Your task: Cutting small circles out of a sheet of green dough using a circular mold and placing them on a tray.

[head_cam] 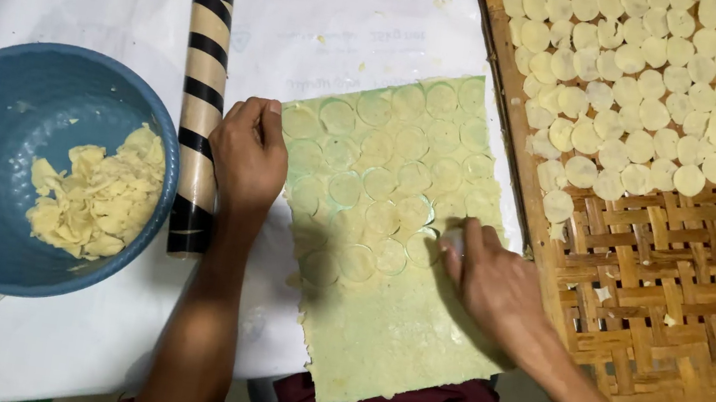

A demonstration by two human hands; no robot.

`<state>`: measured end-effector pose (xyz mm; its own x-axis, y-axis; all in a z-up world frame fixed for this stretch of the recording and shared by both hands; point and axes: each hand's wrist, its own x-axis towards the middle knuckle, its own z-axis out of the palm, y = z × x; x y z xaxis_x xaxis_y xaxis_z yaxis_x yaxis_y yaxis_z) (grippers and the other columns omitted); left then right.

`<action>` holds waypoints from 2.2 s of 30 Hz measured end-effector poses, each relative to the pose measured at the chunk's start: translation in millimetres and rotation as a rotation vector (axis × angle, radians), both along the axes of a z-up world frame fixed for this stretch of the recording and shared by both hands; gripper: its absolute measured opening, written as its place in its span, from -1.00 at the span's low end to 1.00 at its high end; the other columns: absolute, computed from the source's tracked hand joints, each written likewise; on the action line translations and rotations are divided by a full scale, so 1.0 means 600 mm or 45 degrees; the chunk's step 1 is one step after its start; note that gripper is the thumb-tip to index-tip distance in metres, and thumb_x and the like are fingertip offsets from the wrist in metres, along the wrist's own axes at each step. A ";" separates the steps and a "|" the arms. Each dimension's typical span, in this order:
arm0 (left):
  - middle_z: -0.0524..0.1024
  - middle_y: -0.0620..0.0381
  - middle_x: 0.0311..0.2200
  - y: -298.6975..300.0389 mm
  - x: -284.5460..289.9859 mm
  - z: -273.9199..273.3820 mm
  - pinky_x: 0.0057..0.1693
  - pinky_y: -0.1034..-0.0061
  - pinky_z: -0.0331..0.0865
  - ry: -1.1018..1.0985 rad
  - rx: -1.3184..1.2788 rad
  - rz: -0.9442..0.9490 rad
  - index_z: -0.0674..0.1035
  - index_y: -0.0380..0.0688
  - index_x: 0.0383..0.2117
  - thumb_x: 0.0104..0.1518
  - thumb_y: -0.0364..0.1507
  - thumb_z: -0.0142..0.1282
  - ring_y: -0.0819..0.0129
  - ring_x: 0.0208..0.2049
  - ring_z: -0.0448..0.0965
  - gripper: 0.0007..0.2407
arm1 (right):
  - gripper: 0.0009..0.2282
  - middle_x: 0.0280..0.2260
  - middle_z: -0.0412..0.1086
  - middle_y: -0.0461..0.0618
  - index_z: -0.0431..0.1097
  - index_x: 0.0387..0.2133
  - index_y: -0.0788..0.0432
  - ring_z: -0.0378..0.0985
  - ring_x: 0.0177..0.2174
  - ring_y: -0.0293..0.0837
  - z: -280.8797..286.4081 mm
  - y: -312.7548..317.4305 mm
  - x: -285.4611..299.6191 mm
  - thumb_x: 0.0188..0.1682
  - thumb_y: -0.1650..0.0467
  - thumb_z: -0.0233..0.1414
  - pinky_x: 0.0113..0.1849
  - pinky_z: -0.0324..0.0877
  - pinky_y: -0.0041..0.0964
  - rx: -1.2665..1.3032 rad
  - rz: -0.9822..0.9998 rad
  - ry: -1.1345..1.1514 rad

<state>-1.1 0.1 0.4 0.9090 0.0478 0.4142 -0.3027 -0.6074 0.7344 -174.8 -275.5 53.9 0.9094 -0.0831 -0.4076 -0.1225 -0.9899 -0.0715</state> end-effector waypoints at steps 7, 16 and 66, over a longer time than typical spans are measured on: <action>0.39 0.04 -0.59 0.004 0.002 -0.010 -0.25 0.29 0.40 0.020 0.011 0.019 0.56 -0.13 -0.43 0.35 -0.42 0.02 0.04 -0.47 0.54 -0.82 | -0.65 -0.29 0.50 0.35 0.13 0.08 0.19 0.69 -0.47 0.25 0.020 -0.070 -0.037 0.17 0.21 -0.21 -0.41 0.56 0.11 0.027 -0.285 -0.105; 0.38 0.00 -0.60 0.001 0.004 0.000 -0.26 0.27 0.39 0.002 0.010 0.011 0.56 -0.16 -0.44 0.35 -0.45 0.02 -0.03 -0.49 0.52 -0.83 | -0.56 -0.20 0.40 0.15 0.18 0.07 0.13 0.68 -0.36 0.16 -0.005 -0.051 -0.020 0.18 0.08 -0.34 -0.38 0.62 0.07 -0.143 -0.109 0.007; 0.25 -0.33 0.33 0.003 0.011 0.042 0.37 0.11 0.18 0.791 -1.394 -0.155 0.28 -0.24 0.32 0.06 0.14 -0.28 -0.14 0.37 0.26 -0.21 | -0.70 -0.80 0.32 0.05 0.19 -0.28 0.01 0.40 -0.71 0.19 0.041 0.002 -0.125 0.09 0.07 -0.21 -0.52 0.25 0.02 0.077 0.003 -0.052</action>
<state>5.3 1.7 25.7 0.9581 -0.0029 -0.2864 0.2618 0.4143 0.8717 -250.0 -274.6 78.6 0.9255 -0.0576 -0.3742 -0.1163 -0.9839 -0.1360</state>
